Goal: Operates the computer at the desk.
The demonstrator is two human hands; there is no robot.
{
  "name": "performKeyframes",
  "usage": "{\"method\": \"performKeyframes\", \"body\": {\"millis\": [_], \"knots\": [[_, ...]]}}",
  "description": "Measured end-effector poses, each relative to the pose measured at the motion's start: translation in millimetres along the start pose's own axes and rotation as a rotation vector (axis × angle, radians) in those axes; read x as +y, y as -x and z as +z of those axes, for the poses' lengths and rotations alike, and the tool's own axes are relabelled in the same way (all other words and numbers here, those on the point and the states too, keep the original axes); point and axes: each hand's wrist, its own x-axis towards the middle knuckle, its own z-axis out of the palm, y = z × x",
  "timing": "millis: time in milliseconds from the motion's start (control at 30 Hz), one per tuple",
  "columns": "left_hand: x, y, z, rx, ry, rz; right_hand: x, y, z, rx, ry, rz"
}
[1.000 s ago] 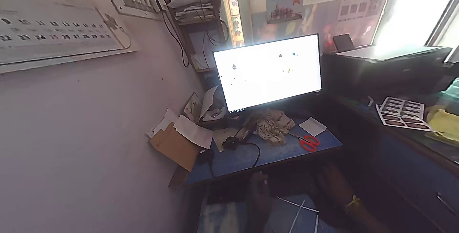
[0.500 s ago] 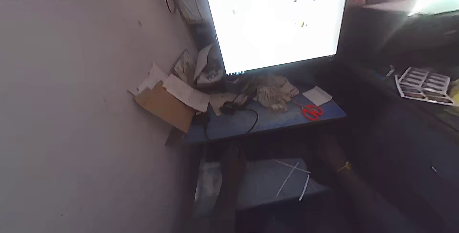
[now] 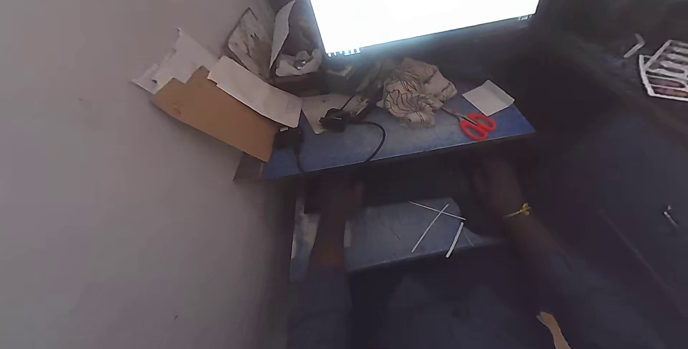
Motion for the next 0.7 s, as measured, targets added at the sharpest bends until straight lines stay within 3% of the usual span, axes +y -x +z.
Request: {"method": "performKeyframes", "body": {"millis": [133,333,467,600,700], "knots": [[2,8,-12,-0.033,-0.014,0.015,-2,-2,-2,-0.004,0.017,0.009],[-2,27,6,-0.038,-0.082,0.055,-1,0,-2,-0.010,0.001,0.009],[0,27,3,0.036,-0.087,0.050,-1,-4,0,-0.001,-0.002,0.016],[3,25,-8,-0.058,0.023,-0.045,0,-2,0,-0.051,0.018,0.079],[-1,20,-14,-0.065,0.056,-0.024,0,0,-4,-0.068,-0.002,0.096]]}}
